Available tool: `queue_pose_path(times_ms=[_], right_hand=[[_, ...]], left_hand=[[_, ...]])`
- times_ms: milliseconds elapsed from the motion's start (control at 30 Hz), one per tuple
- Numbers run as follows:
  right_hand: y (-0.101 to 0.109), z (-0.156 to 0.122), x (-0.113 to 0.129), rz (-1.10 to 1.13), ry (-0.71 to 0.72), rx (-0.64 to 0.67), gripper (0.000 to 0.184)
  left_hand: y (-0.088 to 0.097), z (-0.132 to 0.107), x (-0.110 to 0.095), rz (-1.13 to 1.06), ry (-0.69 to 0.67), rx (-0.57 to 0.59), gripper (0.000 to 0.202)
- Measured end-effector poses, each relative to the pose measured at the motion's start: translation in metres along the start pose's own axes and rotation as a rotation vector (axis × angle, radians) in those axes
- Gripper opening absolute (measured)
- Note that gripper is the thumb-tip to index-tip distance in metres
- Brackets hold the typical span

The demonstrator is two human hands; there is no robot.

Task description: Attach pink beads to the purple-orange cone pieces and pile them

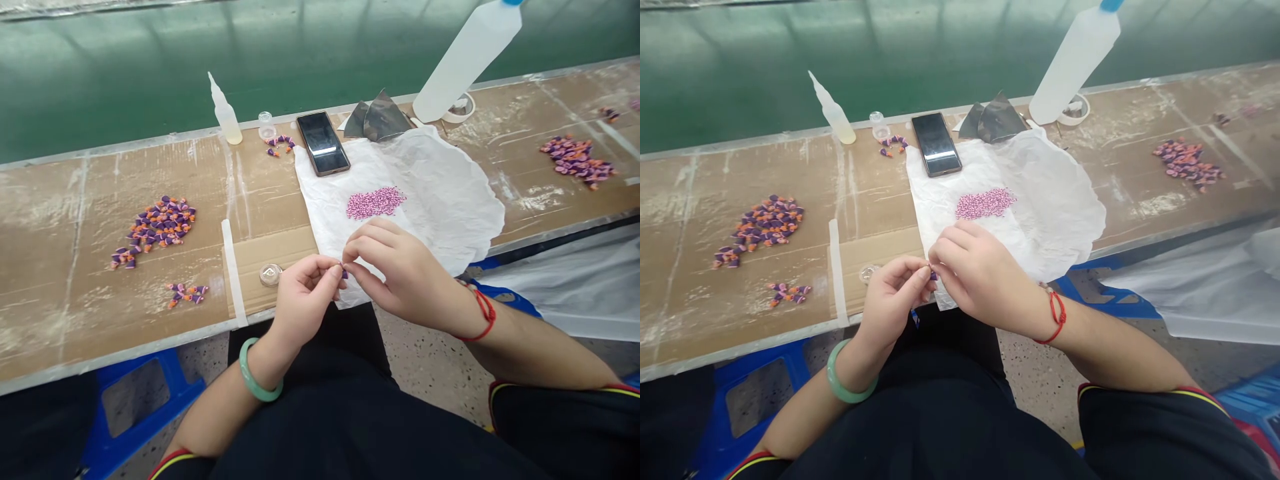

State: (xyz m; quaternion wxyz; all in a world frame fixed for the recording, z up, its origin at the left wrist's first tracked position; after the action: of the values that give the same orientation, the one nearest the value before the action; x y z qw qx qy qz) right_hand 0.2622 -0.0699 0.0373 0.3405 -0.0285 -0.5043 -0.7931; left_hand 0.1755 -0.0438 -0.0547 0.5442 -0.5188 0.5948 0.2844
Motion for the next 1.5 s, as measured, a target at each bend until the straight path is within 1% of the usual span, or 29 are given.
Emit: queue_pose_path(times_ms=[200,333,500,633,833,933,1067,1133,1233,1300,1367,1500], right_hand=[[0.001,-0.001,-0.003,-0.028,-0.032,0.004,0.016],[0.001,-0.002,-0.002,-0.064,-0.017,0.013,0.017],[-0.002,0.000,0.005,-0.173,0.070,0.070,0.024],[-0.004,0.002,0.011,-0.240,0.148,0.126,0.027],[-0.007,0.001,0.020,-0.254,0.257,0.217,0.030],[-0.009,0.000,0.023,-0.257,0.279,0.246,0.031],[-0.007,-0.001,0.023,-0.211,0.249,0.220,0.029],[-0.004,0.000,0.018,-0.143,0.182,0.176,0.024],[0.002,0.001,0.009,0.000,0.044,0.078,0.015],[0.005,0.000,0.006,0.060,-0.011,0.026,0.010],[0.006,-0.002,0.006,0.059,-0.018,0.001,0.010],[0.005,-0.004,0.012,-0.043,0.033,-0.002,0.018]], left_hand=[[-0.001,0.000,0.002,0.014,0.005,-0.017,0.023],[-0.002,0.001,0.003,0.014,-0.008,-0.015,0.021],[-0.003,0.000,0.001,0.071,-0.032,0.006,0.020],[-0.004,0.000,-0.002,0.101,-0.038,0.058,0.019],[-0.007,0.003,-0.001,0.093,0.000,0.150,0.023],[-0.006,0.003,0.001,0.101,0.008,0.150,0.021],[-0.003,0.003,0.000,0.103,-0.010,0.121,0.015],[-0.002,0.003,-0.002,0.092,-0.023,0.101,0.014],[0.001,0.002,-0.007,0.053,-0.057,0.067,0.014],[0.002,0.001,-0.009,0.026,-0.078,0.060,0.014],[0.001,0.000,-0.010,0.021,-0.093,0.067,0.014],[0.000,-0.003,-0.011,0.077,-0.136,0.071,0.015]])
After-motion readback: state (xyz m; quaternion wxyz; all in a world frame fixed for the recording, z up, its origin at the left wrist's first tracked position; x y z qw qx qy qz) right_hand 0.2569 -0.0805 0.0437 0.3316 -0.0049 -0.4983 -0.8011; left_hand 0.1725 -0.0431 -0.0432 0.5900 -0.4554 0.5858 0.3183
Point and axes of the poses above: each hand's wrist, its own z-axis towards the middle knuckle, its own y-axis out of the back of the hand, x = y × z, the point moved 10 cm from there along z, towards the middle knuckle, and after that the axes turned 7 degrees about -x, right-handed, at the moved point
